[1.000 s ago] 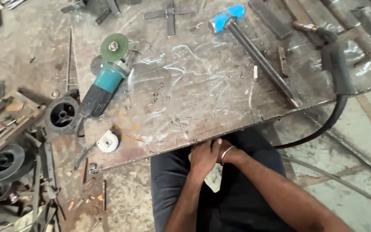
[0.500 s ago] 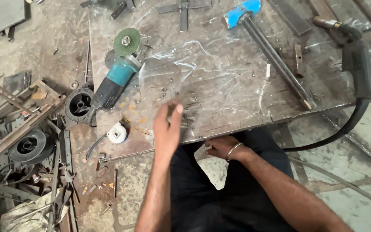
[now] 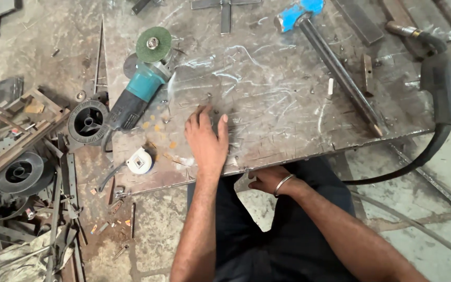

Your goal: The person sits on the floor at a metal workbench, first resting their hands between their legs, then reaches up to touch a welded cross-shaped metal piece on the bench. They pull out a tape measure and measure the length of the metal piece, holding the tape across it with both hands.

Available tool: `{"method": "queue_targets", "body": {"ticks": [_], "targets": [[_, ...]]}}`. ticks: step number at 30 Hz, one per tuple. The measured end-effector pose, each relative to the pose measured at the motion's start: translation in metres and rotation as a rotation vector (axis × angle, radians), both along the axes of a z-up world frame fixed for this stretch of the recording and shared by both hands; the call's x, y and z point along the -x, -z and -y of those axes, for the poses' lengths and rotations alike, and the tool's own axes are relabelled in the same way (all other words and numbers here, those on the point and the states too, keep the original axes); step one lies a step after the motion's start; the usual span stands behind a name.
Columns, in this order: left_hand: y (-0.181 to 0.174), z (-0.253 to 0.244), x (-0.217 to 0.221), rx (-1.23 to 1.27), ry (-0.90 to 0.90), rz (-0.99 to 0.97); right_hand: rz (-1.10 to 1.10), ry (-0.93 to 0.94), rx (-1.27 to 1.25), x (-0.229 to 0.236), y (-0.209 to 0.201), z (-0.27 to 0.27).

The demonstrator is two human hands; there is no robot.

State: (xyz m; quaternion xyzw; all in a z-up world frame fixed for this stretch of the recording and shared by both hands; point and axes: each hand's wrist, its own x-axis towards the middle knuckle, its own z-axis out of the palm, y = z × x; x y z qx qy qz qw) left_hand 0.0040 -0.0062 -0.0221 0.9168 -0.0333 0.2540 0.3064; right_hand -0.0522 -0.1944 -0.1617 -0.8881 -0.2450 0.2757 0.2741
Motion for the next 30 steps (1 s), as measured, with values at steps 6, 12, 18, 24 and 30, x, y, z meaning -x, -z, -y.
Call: {"method": "queue_targets", "body": {"ticks": [6,12,18,24,30], "targets": [[0.001,-0.001,0.000,-0.022,-0.001,-0.007,0.003,-0.005,-0.003,-0.001,0.010,0.003],[0.001,0.000,-0.001,-0.012,0.006,0.013,-0.014,0.009,0.007,-0.002,0.015,0.002],[0.004,-0.001,-0.002,-0.005,0.014,0.029,-0.046,0.025,-0.027,-0.001,0.019,0.003],[-0.011,0.001,-0.017,0.010,0.030,0.019,0.010,0.021,-0.044,-0.005,0.024,0.006],[-0.043,0.024,-0.102,0.263,0.125,-0.064,0.067,0.019,-0.088,-0.007,0.042,0.002]]}}
